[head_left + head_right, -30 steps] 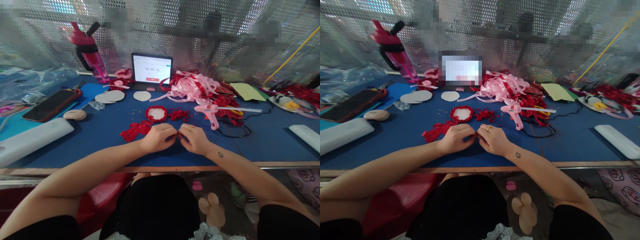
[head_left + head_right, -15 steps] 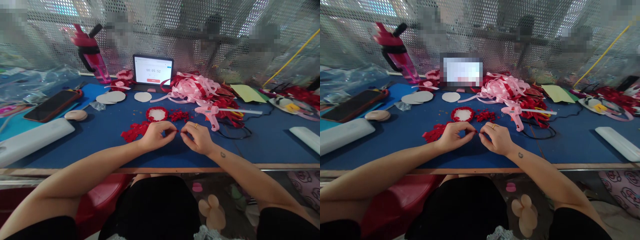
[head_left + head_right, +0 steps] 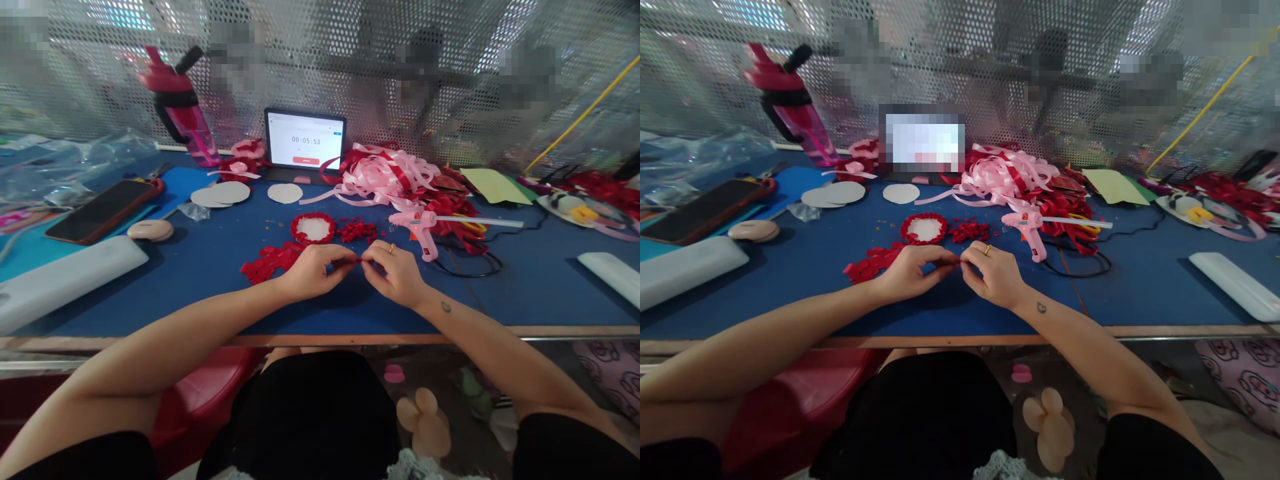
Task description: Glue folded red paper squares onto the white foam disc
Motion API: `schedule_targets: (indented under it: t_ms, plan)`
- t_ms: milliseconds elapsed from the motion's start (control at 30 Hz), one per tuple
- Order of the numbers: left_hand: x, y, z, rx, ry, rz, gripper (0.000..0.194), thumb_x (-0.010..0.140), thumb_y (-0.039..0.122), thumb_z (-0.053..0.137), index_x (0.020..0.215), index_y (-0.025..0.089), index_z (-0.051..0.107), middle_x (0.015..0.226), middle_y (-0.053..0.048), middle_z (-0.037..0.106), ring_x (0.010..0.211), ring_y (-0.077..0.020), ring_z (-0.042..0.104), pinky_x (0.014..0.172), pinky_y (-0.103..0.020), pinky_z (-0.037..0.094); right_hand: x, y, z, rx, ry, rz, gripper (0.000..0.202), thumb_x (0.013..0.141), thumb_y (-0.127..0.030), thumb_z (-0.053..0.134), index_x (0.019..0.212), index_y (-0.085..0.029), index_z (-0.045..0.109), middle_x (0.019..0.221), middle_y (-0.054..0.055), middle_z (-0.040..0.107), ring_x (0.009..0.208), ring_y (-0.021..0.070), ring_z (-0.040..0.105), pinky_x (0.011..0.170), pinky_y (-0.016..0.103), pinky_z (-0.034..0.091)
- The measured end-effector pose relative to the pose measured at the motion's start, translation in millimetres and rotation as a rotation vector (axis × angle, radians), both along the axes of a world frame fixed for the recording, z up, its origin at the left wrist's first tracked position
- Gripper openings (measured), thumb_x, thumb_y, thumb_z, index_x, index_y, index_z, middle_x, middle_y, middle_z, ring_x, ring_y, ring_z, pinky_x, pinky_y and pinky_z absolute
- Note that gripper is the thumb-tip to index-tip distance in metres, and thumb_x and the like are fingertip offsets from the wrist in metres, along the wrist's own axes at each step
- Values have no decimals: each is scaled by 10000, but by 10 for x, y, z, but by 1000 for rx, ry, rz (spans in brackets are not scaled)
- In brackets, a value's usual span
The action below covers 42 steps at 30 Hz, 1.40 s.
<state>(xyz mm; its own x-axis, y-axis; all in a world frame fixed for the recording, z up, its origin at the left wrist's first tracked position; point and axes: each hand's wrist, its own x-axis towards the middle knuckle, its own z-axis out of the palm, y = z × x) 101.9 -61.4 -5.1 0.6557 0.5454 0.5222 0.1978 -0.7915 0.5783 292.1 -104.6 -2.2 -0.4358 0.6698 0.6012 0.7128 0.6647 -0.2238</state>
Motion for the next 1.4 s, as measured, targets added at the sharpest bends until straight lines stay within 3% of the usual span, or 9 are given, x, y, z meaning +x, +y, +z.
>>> schedule_targets:
  t_ms: [167, 367, 467, 567, 633, 800, 900, 1167, 1400]
  plan:
    - [-51, 68, 4, -99, -67, 97, 267, 724, 84, 482, 932, 147, 636, 820, -22, 683, 703, -100, 631, 659, -194, 506, 120, 116, -40, -28, 124, -104, 76, 819, -214, 468, 762, -191, 512, 696, -6, 532, 578, 96, 475, 555, 226, 374]
    - [-153, 202, 85, -213, -345, 241, 215, 641, 68, 437, 749, 128, 613, 653, -7, 618, 584, -81, 572, 520, -172, 447, 319, 337, -121, 0, 43, -302, 223, 794, -279, 491, 595, -199, 431, 583, -16, 490, 540, 107, 450, 539, 244, 350]
    - [-187, 272, 113, -303, -449, 263, 205, 626, 76, 444, 734, 128, 609, 626, -4, 600, 546, -71, 542, 486, -167, 428, 372, 391, -159, -4, 27, -339, 212, 765, -271, 516, 580, -198, 442, 563, -17, 496, 546, 118, 467, 530, 248, 330]
    - [-219, 337, 119, -348, -501, 263, 201, 621, 79, 451, 733, 128, 611, 614, -1, 593, 537, -71, 537, 485, -171, 432, 392, 406, -176, -16, 10, -358, 31, 711, -208, 533, 730, -201, 557, 659, -9, 572, 599, 132, 518, 551, 250, 345]
    - [-242, 373, 123, -352, -533, 255, 203, 618, 73, 452, 729, 128, 613, 605, 1, 588, 532, -68, 532, 485, -170, 431, 396, 407, -176, -28, -10, -353, 121, 695, -175, 523, 792, -207, 587, 713, -4, 597, 638, 138, 540, 571, 253, 356]
    - [-302, 437, 187, -334, -571, 249, 176, 633, 74, 470, 711, 130, 618, 588, 2, 579, 511, -63, 516, 470, -169, 416, 396, 398, -153, -7, -62, -346, 105, 779, -254, 508, 732, -199, 584, 721, 4, 602, 641, 133, 535, 579, 253, 351]
    - [-357, 476, 281, -349, -431, 215, 122, 706, 160, 509, 671, 124, 620, 547, -8, 567, 488, -69, 511, 473, -180, 426, 392, 389, -139, 33, -57, -358, 210, 845, -310, 460, 713, -192, 574, 718, 14, 611, 629, 136, 530, 568, 260, 343]
    - [-703, 697, 509, -217, 381, 83, 125, 658, 295, 672, 686, 174, 685, 582, 0, 642, 507, -88, 553, 478, -169, 382, 361, 338, -100, 76, 6, -298, 180, 820, -205, 494, 951, -199, 617, 753, 15, 643, 576, 133, 550, 533, 256, 384]
    - [-812, 885, 368, -126, 495, 172, 37, 578, 196, 722, 601, 194, 693, 533, 47, 643, 450, -73, 512, 451, -166, 301, 324, 251, -62, 81, 91, -298, 195, 850, -353, 511, 773, -208, 617, 586, -18, 601, 495, 108, 533, 514, 235, 391]
